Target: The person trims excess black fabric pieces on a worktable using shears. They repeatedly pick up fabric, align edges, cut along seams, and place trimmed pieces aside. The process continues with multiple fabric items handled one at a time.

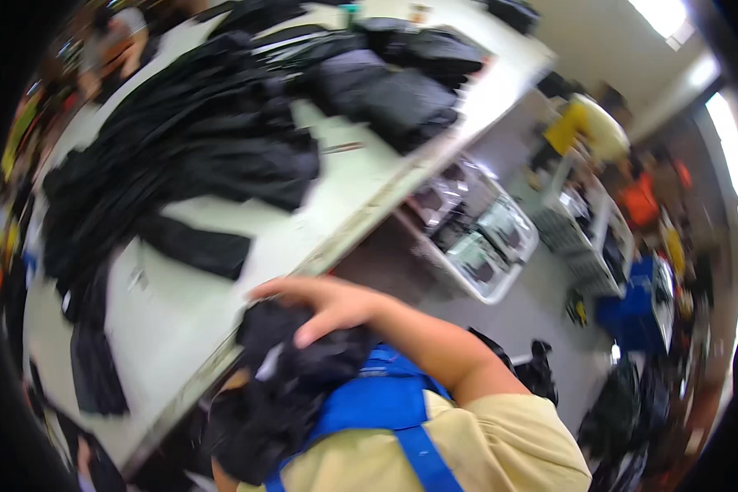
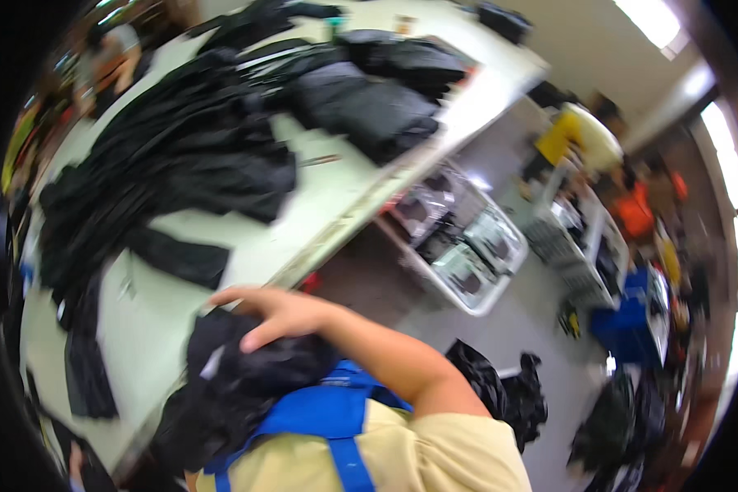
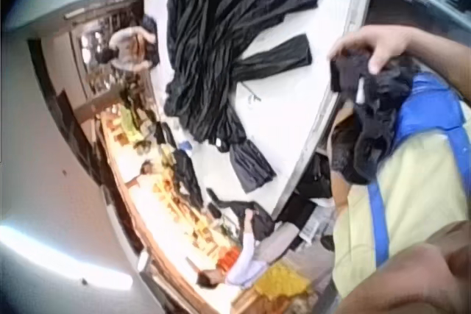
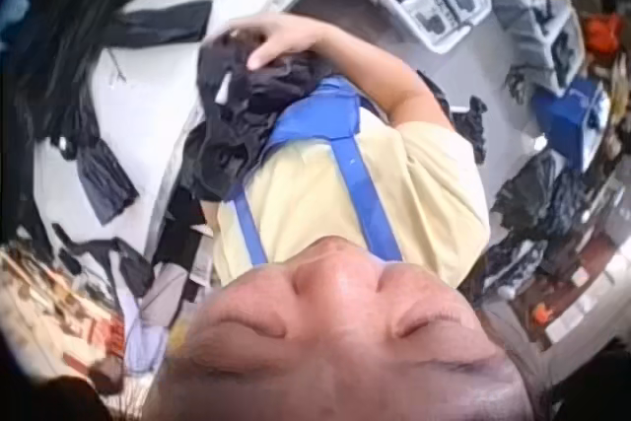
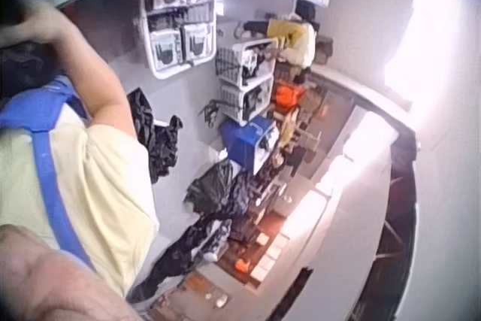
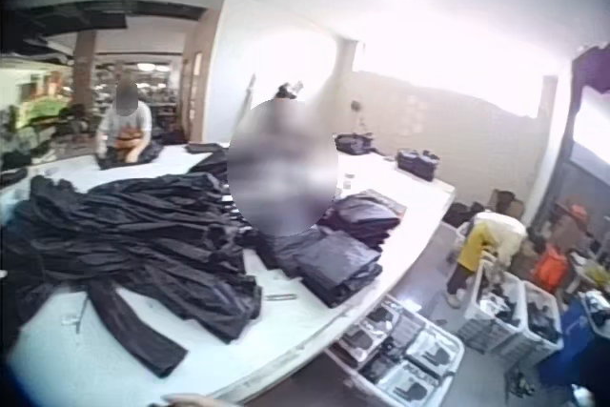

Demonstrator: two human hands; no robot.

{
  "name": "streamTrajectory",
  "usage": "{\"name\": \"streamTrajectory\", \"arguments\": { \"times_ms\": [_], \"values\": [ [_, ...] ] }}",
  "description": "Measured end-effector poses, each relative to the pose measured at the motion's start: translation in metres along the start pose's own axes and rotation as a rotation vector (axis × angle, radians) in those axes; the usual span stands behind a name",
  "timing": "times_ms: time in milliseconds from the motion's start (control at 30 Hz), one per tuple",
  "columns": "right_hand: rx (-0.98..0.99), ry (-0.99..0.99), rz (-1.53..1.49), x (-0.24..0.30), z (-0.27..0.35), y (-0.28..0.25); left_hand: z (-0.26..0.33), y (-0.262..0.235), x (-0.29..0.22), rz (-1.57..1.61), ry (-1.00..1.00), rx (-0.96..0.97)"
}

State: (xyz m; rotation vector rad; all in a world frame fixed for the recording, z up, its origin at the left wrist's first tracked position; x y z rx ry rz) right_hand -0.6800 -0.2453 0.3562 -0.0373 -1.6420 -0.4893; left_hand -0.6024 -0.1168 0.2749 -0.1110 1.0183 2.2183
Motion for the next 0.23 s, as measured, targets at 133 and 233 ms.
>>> {"name": "streamTrajectory", "arguments": {
  "times_ms": [133,233],
  "values": [
    [-0.648,-0.215,0.333,0.03,0.062,-0.062,0.051,0.025,-0.095,-0.565,0.752,0.58],
    [-0.675,-0.313,0.432,0.026,0.055,-0.053,0.069,-0.017,-0.124,-0.485,1.083,0.25]
  ]
}}
Point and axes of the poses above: each hand's wrist, its own z-axis away from the middle knuckle, its own y-axis out of the palm, x = y × z, the point moved 10 cm from there along -z, towards the middle knuckle, and after that the axes turned 3 degrees about z, right-handed, at the moved point
